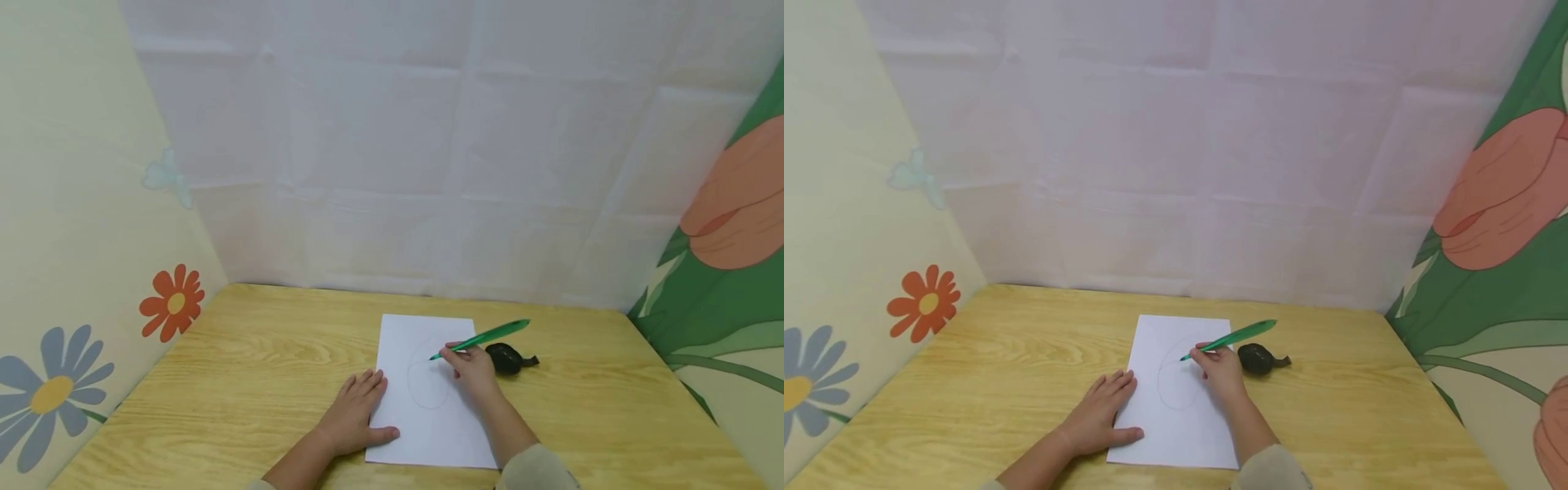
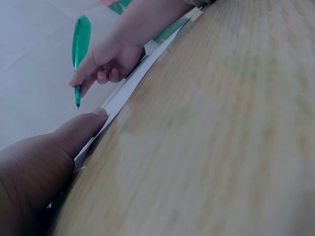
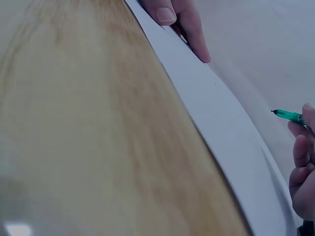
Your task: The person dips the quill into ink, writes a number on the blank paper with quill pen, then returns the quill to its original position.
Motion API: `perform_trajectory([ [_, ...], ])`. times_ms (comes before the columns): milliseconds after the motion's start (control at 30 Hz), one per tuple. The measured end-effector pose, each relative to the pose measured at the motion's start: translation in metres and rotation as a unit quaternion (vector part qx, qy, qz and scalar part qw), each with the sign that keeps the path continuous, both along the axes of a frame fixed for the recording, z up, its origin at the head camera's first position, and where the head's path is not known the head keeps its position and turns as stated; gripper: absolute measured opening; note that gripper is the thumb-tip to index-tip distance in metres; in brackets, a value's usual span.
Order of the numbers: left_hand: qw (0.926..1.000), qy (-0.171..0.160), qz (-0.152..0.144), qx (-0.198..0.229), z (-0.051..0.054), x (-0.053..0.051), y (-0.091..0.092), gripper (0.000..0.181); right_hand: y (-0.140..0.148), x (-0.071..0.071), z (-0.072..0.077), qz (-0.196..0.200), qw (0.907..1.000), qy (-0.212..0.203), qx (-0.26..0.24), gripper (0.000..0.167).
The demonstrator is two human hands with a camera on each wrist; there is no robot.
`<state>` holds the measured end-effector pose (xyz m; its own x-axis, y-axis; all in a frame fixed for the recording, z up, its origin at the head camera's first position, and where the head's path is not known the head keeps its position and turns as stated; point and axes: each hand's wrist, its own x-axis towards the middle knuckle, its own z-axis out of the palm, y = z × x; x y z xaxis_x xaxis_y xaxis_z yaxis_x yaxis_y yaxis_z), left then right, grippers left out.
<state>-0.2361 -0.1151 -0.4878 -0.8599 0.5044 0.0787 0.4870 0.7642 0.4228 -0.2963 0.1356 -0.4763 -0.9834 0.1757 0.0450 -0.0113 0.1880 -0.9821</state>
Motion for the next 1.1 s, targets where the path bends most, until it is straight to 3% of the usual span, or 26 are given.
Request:
perform_trajectory([
  [667,0.9999,0.009,-0.003,0.014,-0.004,-0.003,0.0,0.094,0.041,0.008,0.0,-0.03,0.9995,-0.009,-0.009,0.034],
  [1100,0.9998,0.004,-0.004,0.017,-0.006,-0.006,0.001,0.094,0.061,0.012,0.013,-0.026,0.9993,0.017,-0.021,0.036],
])
